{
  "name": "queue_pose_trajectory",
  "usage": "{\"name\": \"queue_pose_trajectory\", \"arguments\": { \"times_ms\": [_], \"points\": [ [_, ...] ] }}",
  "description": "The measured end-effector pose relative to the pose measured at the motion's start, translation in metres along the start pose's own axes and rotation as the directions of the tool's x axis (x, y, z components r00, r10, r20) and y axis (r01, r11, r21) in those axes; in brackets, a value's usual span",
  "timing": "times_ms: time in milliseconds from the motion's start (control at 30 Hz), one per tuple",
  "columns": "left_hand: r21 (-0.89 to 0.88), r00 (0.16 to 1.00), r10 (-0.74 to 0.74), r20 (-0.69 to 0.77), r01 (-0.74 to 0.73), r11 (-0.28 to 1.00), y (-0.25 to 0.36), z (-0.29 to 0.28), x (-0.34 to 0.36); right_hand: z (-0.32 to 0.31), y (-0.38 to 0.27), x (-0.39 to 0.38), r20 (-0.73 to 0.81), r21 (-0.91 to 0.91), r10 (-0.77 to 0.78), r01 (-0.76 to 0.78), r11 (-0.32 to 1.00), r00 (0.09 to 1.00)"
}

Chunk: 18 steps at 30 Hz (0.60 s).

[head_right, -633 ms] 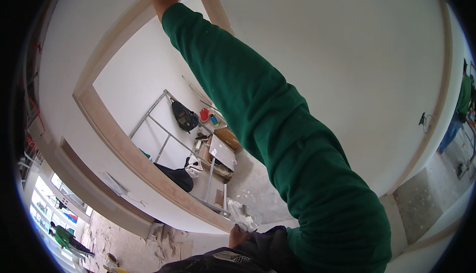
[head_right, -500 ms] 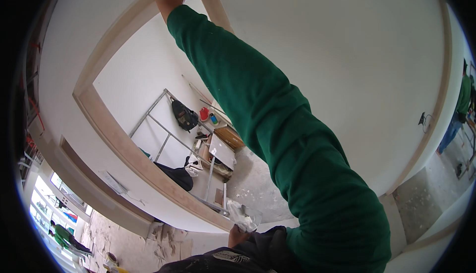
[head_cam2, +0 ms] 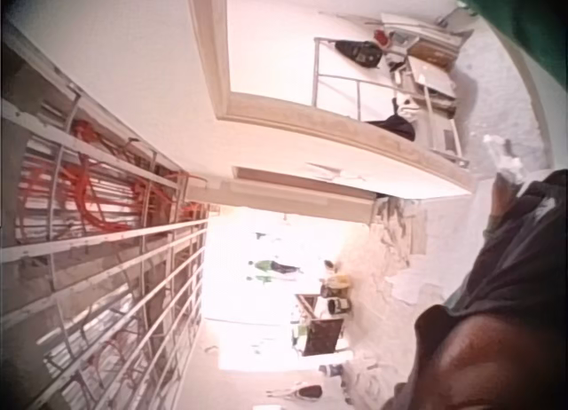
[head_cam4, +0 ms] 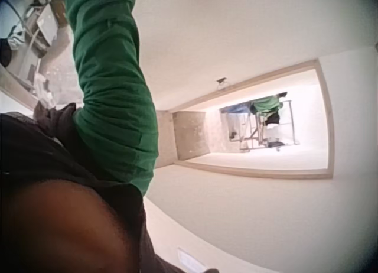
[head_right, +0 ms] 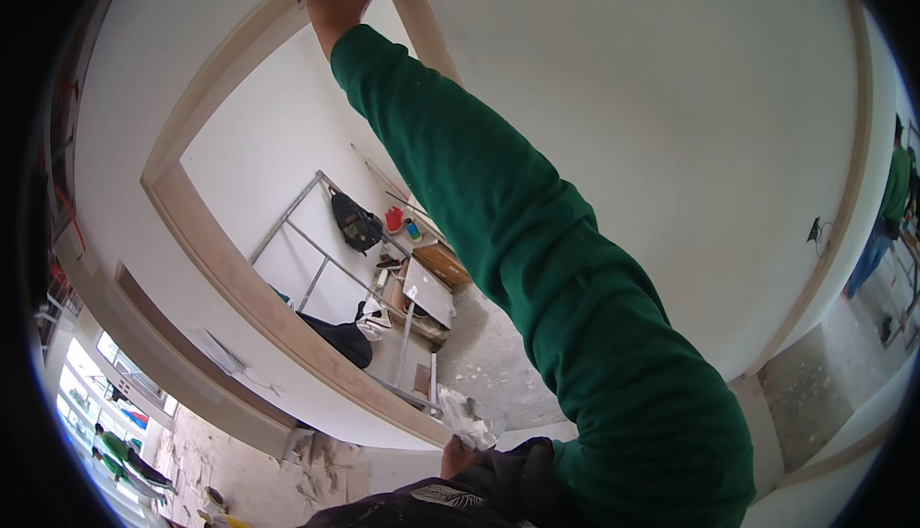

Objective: The person applies plaster to a wall using a trowel and a hawk. They repeatedly scoop plaster from the hawk and smooth it onto the wall surface, focusing on the area around a door frame.

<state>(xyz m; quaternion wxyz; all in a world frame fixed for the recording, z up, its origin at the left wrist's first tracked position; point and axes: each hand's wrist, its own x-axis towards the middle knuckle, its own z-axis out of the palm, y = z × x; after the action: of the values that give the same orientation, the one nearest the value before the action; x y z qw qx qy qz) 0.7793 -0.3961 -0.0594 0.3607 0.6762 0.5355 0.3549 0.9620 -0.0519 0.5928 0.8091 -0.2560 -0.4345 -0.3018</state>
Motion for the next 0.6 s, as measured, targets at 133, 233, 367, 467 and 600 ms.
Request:
{"name": "queue_pose_trajectory", "arguments": {
  "times_ms": [133,233,367,467,600],
  "points": [
    [0.004,0.999,-0.032,-0.012,0.032,0.999,0.002,0.000,-0.005,0.003,-0.015,0.000,-0.098,0.322,0.231,-0.189,0.928,0.968],
    [0.048,0.999,-0.018,0.029,0.017,0.999,0.003,-0.002,0.006,0.016,0.017,0.026,-0.101,0.104,0.200,-0.190,0.976,0.975],
    [0.046,0.997,-0.074,0.005,0.074,0.996,0.017,-0.005,-0.004,-0.016,-0.040,0.009,0.099,0.581,0.556,-0.501,0.641,0.825],
    [0.031,0.997,-0.076,0.005,0.076,0.997,0.020,-0.003,-0.003,-0.026,-0.035,0.008,0.088,0.533,0.508,-0.471,0.703,0.857],
    [-0.014,0.997,-0.074,-0.010,0.073,0.997,0.014,0.000,-0.005,-0.060,-0.063,-0.013,0.257,0.804,0.614,-0.517,0.292,0.747]
  ]
}}
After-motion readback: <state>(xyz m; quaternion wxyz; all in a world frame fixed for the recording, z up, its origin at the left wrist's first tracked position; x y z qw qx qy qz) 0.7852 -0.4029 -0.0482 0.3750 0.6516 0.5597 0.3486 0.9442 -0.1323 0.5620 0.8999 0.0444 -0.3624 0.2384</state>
